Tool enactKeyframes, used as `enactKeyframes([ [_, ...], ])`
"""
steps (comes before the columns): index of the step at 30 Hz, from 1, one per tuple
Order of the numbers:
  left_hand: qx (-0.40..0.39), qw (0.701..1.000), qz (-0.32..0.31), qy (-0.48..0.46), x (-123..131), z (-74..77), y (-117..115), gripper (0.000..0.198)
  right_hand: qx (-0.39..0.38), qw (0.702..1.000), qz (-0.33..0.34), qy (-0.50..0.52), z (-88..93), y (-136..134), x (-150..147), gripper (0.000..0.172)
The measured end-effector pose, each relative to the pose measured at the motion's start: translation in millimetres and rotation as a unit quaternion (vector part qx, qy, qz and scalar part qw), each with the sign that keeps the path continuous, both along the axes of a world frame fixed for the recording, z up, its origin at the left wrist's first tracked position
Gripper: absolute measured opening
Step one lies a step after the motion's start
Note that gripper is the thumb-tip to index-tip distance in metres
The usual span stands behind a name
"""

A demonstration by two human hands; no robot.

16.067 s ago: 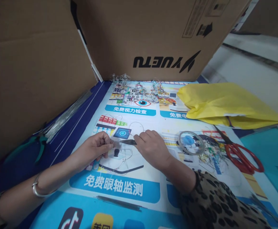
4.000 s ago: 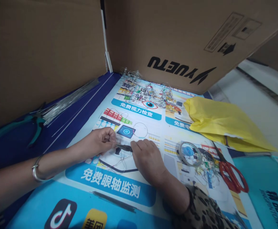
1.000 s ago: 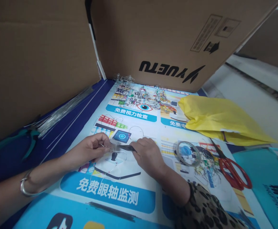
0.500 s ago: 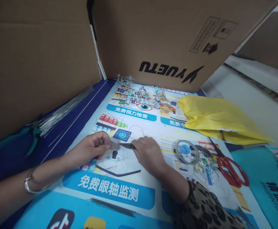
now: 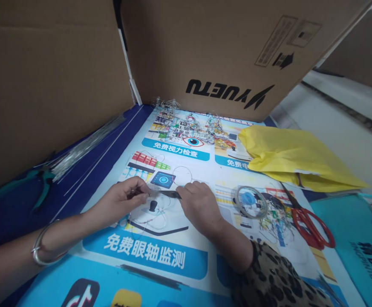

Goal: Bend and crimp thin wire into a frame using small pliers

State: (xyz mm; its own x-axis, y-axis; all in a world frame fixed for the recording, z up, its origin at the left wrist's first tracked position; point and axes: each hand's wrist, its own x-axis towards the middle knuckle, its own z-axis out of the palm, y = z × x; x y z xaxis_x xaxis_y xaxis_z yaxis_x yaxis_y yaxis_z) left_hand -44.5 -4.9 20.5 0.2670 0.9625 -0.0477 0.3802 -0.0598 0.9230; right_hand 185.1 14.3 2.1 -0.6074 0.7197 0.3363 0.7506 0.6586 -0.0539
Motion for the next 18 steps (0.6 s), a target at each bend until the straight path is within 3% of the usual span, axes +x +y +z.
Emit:
enactKeyframes([
  [5,0.044,0.998,-0.008,0.048,-1.1,-2.3,-0.2,0.006,-0.004,1.000,-0.014,-0.023,0.9,-0.2,-0.5,0.017],
  [18,0.124,0.986,-0.020,0.112,-3.7,-2.7,0.0,0.010,0.097,0.991,-0.004,-0.092,3.6,-1.7,-0.3,0.020],
])
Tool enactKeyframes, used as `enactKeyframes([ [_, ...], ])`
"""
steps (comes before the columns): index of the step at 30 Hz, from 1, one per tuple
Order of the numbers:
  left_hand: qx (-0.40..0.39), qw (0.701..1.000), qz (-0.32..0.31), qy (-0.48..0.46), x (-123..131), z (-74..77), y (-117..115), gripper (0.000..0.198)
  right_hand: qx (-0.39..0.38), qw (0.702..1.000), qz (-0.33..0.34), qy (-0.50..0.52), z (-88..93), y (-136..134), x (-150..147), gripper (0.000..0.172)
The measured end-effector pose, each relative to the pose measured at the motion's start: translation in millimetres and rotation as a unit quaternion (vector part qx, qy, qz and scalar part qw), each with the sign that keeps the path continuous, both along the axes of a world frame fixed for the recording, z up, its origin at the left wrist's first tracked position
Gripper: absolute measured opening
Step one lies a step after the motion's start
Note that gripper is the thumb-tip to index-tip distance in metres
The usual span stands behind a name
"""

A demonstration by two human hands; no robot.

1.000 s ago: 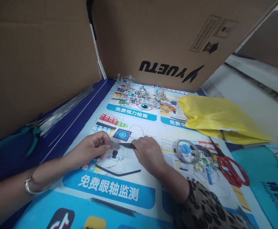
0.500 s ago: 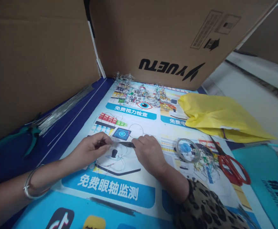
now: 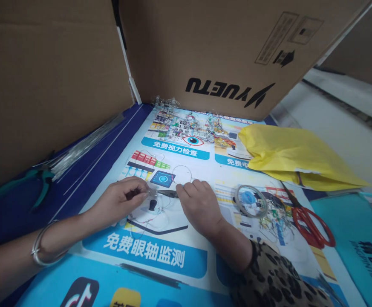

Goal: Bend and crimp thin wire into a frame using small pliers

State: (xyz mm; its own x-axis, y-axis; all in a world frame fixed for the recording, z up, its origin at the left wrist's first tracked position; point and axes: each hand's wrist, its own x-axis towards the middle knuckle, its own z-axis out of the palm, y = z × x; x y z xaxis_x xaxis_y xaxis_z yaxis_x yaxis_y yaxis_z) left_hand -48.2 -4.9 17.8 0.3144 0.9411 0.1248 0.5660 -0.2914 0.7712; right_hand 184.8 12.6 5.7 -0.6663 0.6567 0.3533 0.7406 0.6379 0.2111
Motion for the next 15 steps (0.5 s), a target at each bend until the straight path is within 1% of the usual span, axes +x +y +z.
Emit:
enactKeyframes([
  [9,0.012,0.999,0.003,0.032,1.0,-2.0,0.8,0.010,0.051,0.998,0.035,-0.023,7.3,-3.6,1.0,0.021],
  [15,0.023,0.998,0.005,0.054,0.4,-3.7,0.8,0.011,0.034,0.999,0.032,-0.025,6.2,-4.2,1.0,0.021],
])
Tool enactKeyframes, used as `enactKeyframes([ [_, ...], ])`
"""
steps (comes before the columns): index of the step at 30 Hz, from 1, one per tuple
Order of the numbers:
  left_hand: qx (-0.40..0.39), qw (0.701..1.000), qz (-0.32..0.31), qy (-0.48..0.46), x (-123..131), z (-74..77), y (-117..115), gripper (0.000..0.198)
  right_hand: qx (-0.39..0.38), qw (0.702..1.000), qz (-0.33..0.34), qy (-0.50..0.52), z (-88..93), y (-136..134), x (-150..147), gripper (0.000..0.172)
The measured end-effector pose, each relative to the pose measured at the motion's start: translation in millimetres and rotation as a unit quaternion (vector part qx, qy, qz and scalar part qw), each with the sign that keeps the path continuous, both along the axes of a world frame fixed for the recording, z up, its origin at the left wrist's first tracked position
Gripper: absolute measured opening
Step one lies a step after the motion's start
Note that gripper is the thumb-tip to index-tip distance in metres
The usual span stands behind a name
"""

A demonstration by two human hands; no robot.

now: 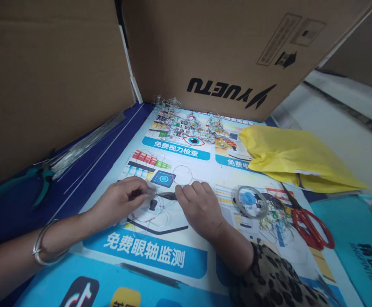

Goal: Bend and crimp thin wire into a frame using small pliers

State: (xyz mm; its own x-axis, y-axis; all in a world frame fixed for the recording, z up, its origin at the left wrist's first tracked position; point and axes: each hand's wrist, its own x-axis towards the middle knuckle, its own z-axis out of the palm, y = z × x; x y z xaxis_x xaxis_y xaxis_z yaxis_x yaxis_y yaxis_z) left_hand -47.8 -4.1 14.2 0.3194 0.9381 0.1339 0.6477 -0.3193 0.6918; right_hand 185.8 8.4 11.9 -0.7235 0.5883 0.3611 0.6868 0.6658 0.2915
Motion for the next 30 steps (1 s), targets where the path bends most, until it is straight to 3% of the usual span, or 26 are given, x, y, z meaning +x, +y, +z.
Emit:
enactKeyframes([
  [11,-0.001,0.999,0.026,0.023,-2.0,-0.9,-0.4,0.007,-0.069,0.997,-0.033,0.011,-2.6,-3.0,-3.3,0.017],
  [18,-0.009,0.998,0.020,0.053,-2.7,0.5,-2.6,0.006,-0.064,0.997,-0.041,0.000,-3.3,-3.1,-2.8,0.018],
  [30,-0.029,0.987,-0.001,0.157,-18.0,29.5,7.0,0.028,-0.048,0.998,-0.032,-0.007,-5.3,0.5,-0.8,0.018],
])
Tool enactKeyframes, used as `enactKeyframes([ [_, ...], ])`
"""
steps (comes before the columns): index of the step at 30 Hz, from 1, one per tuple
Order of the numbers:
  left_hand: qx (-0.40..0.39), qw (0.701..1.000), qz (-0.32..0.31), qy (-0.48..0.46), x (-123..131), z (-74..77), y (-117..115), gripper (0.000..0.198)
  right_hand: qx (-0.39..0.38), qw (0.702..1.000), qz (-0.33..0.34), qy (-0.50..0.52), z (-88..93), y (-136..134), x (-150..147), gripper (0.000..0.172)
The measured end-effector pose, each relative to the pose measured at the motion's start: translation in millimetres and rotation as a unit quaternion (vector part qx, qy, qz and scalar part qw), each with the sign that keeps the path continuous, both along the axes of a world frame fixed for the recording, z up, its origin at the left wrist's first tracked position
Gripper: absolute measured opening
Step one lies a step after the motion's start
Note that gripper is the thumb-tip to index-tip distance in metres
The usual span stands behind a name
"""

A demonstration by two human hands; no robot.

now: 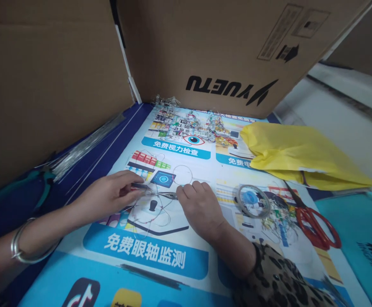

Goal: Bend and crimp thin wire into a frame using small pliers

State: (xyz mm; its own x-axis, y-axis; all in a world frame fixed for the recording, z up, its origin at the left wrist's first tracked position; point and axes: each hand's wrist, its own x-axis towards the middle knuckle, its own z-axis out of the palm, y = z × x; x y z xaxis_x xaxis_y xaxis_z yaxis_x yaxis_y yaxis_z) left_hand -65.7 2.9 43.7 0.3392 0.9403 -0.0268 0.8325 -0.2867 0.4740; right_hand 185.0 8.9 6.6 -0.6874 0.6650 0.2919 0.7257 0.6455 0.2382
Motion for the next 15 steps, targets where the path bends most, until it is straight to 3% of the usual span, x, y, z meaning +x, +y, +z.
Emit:
enactKeyframes([
  [4,0.026,0.999,-0.017,-0.015,-1.6,9.9,12.2,0.025,0.004,1.000,0.004,-0.003,-0.4,-0.3,0.2,0.017],
  [8,0.038,0.995,-0.078,-0.042,8.7,15.4,27.6,0.020,0.006,1.000,0.006,-0.010,-0.8,-0.3,-0.1,0.018],
  [15,0.015,0.987,-0.153,-0.053,20.4,1.0,37.6,0.017,0.003,1.000,0.007,-0.012,0.1,0.2,-0.3,0.017],
])
